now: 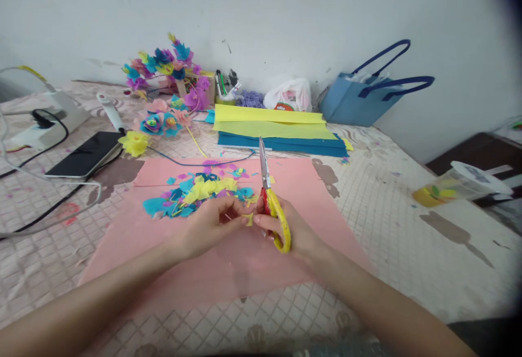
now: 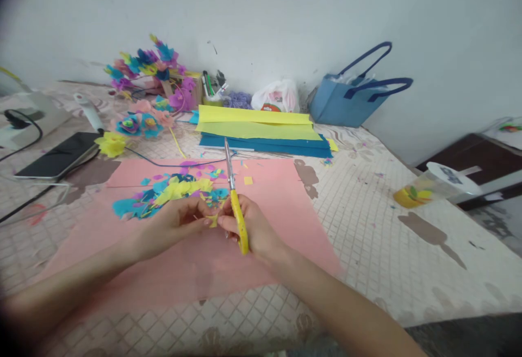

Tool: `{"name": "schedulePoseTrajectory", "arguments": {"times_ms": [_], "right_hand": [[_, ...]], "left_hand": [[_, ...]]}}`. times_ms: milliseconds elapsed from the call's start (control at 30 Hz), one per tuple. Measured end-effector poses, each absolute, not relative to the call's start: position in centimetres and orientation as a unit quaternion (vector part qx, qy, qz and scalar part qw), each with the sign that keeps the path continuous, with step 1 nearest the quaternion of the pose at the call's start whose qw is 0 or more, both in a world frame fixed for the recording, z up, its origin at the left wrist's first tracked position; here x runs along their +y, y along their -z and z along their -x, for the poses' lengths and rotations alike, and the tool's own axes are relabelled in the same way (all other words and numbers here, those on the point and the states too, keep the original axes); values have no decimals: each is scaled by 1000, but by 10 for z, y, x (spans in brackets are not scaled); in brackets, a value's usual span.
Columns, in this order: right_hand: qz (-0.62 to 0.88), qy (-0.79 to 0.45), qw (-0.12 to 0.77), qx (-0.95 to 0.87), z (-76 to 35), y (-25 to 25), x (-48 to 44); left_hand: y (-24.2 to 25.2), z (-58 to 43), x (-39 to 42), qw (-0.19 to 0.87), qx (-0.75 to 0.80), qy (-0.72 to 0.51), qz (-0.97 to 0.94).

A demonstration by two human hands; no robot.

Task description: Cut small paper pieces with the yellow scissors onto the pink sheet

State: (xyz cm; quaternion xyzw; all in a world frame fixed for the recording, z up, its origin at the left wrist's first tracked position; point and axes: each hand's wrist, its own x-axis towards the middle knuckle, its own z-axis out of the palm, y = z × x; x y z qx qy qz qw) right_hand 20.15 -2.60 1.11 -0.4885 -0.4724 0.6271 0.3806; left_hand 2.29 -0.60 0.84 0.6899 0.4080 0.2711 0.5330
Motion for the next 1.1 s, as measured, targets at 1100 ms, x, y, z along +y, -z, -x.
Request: {"name": "schedulePoseTrajectory", "arguments": {"times_ms": [1100], "right_hand": [[433,-623,379,-529,-204,-1,-27]], "left_hand": [[-12,-14,9,664,389,-395,-502]]}}
